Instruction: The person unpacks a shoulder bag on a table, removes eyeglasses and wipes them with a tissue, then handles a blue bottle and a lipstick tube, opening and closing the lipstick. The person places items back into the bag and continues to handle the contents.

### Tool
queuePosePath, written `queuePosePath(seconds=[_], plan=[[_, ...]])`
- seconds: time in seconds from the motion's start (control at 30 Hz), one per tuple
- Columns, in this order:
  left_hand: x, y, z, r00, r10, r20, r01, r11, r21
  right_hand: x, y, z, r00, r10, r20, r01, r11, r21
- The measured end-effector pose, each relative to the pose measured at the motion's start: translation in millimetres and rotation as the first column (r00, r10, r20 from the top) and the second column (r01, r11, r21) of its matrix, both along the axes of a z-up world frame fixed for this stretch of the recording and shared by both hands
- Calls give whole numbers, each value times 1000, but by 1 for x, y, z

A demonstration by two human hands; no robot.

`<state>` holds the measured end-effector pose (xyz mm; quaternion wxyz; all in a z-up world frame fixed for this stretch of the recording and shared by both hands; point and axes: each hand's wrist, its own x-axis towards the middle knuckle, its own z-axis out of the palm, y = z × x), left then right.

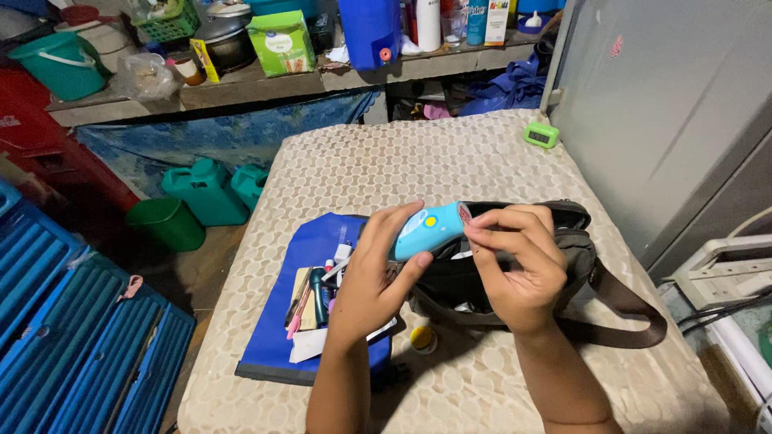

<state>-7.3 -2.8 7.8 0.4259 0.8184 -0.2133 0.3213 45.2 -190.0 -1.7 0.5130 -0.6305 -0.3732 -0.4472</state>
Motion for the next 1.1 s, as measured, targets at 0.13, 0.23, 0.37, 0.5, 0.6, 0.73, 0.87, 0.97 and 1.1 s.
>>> queuePosePath(seconds=[0.13, 0.23, 0.37, 0.5, 0.6, 0.73, 0.87, 0.97, 1.1], plan=[[-5, -1, 0, 993, 53, 104, -49, 998, -40, 3, -1, -3, 988, 122, -97, -121, 993, 15], [-8, -1, 0, 981, 110, 158, -100, 993, -69, 12, -3, -5, 951, 277, -141, -275, 961, 33], [-13, -1, -2, 975, 119, 190, -104, 991, -85, 17, -7, -11, 889, 396, -229, -384, 918, 97], [-14, 0, -1, 973, 103, 206, -88, 993, -83, 19, -11, -13, 880, 417, -227, -407, 909, 95], [-13, -1, -1, 972, 90, 218, -76, 994, -74, 21, -10, -16, 853, 461, -245, -438, 887, 147], [-11, -3, 1, 974, 101, 202, -90, 994, -63, 22, -11, -20, 798, 534, -278, -487, 844, 223], [-11, -4, 1, 976, 106, 191, -94, 993, -69, 21, -9, -21, 832, 493, -255, -455, 869, 196], [-11, -5, 1, 980, 106, 169, -94, 993, -75, 20, -6, -20, 925, 312, -217, -286, 947, 145], [-11, -7, 1, 981, 27, 192, -20, 999, -39, 14, 2, -10, 983, -181, -19, 181, 983, 7]])
